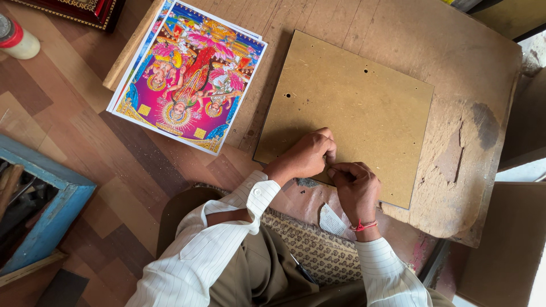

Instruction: The person assembles a framed religious print at a low workbench. They place a white backing paper into an empty black frame, then work on the back of a completed framed print, using a small hand tool to press fasteners into the frame's rear board to secure the backing.

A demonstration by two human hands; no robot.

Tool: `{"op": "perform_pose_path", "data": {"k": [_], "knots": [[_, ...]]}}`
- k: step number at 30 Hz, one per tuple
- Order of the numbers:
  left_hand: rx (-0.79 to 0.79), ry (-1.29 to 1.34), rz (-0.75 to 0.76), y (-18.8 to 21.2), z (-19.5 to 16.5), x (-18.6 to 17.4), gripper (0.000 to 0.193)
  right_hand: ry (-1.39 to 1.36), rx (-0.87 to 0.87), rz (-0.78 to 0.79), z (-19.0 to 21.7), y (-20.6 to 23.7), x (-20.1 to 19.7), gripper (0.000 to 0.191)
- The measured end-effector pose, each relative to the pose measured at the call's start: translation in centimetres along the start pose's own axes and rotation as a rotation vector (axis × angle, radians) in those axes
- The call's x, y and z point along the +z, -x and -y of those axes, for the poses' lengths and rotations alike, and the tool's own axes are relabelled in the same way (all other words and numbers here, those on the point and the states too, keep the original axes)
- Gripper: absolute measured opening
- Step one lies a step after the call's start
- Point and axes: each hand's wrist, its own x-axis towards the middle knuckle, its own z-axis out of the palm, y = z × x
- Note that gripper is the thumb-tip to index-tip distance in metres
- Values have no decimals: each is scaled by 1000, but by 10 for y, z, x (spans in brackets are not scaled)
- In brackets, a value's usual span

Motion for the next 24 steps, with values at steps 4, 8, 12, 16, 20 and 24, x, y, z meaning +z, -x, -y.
{"op": "perform_pose_path", "data": {"k": [4,8,12,16,20,24], "knots": [[-29,10,14,2,-2,0,26,32,15,-4,-3,-3,1,12],[27,-5,-16,2,-4,0,24,-60,58,15,-7,-8,4,11],[52,-38,-23,2,-6,-3,24,-88,59,36,-17,-10,6,11],[34,8,2,3,-8,-5,13,-257,83,28,-37,-1,-9,13],[-2,86,3,4,-5,-4,15,-157,0,42,-43,52,-22,14],[48,52,-61,3,1,4,18,113,19,410,-27,144,-11,13]]}}
